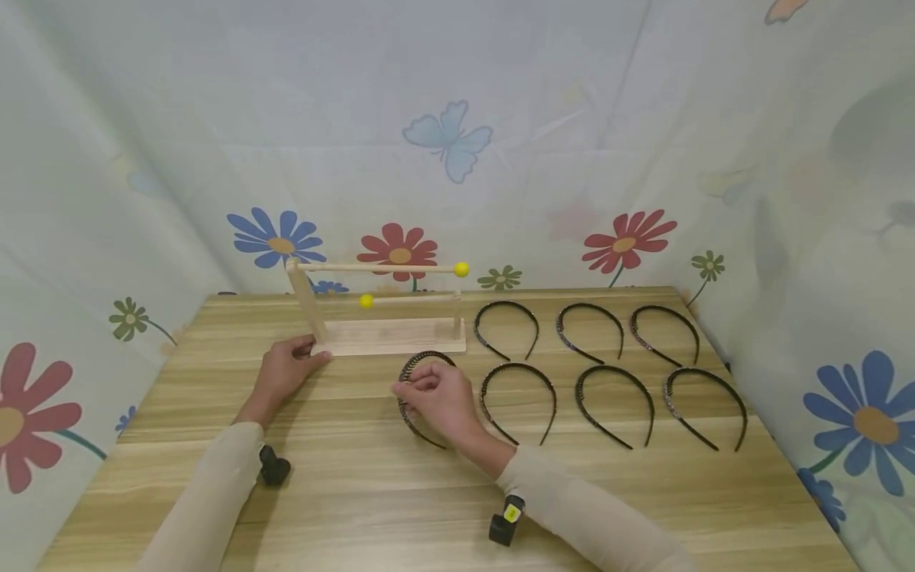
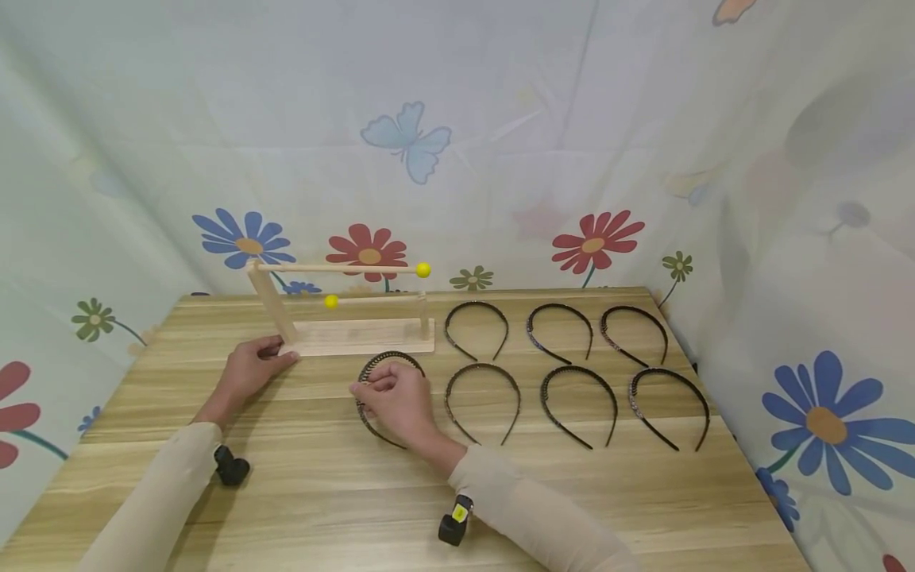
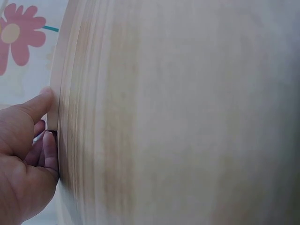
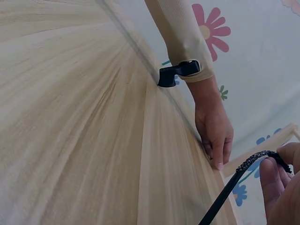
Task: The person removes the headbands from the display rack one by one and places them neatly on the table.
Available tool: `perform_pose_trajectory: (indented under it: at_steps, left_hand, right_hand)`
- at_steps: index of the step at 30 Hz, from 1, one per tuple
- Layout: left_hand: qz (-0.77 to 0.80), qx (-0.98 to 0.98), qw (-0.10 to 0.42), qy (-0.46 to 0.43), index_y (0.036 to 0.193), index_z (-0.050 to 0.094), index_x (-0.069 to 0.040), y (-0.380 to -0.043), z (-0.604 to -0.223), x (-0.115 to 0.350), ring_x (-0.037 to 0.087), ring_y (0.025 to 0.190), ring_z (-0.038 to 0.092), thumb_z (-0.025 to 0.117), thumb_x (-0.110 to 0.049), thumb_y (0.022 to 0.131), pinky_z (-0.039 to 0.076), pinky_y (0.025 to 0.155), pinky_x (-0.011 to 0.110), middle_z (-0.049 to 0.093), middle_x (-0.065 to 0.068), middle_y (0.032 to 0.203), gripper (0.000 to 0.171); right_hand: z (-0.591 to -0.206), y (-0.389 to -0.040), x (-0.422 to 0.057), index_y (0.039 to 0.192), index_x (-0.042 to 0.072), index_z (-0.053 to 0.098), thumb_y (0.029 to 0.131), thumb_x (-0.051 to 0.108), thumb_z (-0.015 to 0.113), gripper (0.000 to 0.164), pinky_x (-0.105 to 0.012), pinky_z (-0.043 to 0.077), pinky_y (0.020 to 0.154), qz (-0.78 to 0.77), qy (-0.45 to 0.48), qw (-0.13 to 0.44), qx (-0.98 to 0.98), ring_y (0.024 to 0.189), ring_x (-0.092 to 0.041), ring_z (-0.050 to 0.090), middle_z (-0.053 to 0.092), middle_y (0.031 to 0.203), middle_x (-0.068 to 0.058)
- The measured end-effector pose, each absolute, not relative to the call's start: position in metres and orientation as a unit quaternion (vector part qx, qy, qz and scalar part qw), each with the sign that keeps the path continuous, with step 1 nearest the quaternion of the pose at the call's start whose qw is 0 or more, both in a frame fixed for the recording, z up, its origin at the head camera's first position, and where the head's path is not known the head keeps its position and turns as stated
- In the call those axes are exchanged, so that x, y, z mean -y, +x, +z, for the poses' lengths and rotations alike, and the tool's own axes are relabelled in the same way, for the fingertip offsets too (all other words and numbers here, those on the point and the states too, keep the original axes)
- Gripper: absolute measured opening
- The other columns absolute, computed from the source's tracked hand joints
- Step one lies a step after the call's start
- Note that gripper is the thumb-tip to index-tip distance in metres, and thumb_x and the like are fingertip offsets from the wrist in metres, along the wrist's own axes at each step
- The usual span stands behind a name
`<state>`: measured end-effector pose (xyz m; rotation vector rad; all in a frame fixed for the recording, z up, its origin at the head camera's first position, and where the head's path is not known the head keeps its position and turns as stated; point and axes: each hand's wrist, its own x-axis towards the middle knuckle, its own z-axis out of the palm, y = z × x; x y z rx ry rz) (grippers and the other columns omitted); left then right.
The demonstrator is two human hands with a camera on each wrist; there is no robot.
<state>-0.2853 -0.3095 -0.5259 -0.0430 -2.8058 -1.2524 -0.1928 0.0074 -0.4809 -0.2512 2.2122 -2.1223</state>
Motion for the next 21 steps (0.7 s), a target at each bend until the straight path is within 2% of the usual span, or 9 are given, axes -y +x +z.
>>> perform_pose_trajectory:
  at_steps: [5,16,21]
  left_hand:
    - [-0.402,0.915,0.037,-0.013,0.142,0.056,0.005,-0.285,-0.527,0.310,0.040,0.113,0.068,0.073,-0.032,0.097,0.055,0.094,0.053,0.066,0.027,0.128,0.061]
    - [-0.404,0.914,0.036,-0.010,0.142,0.056,0.005,-0.285,-0.525,0.309,0.040,0.113,0.068,0.073,-0.030,0.097,0.056,0.093,0.052,0.066,0.027,0.130,0.060]
    - [-0.404,0.914,0.036,-0.012,0.143,0.056,0.005,-0.286,-0.526,0.309,0.039,0.113,0.068,0.073,-0.031,0.097,0.055,0.094,0.052,0.066,0.026,0.130,0.061]
  right_hand:
    - [-0.486,-0.196,-0.004,0.096,-0.002,0.068,0.084,0.016,0.086,0.029,-0.035,0.063,0.060,-0.701,-0.067,0.043,-0.708,0.060,-0.019,0.072,0.075,0.080,-0.010]
    - [-0.494,-0.204,-0.001,0.101,0.000,0.069,0.085,0.016,0.085,0.028,-0.036,0.063,0.065,-0.700,-0.033,0.071,-0.710,0.064,-0.020,0.074,0.076,0.084,-0.007]
    - [-0.497,-0.206,0.001,0.101,0.000,0.069,0.084,0.012,0.086,0.027,-0.031,0.063,0.064,-0.700,-0.011,0.083,-0.709,0.064,-0.017,0.074,0.076,0.083,-0.007]
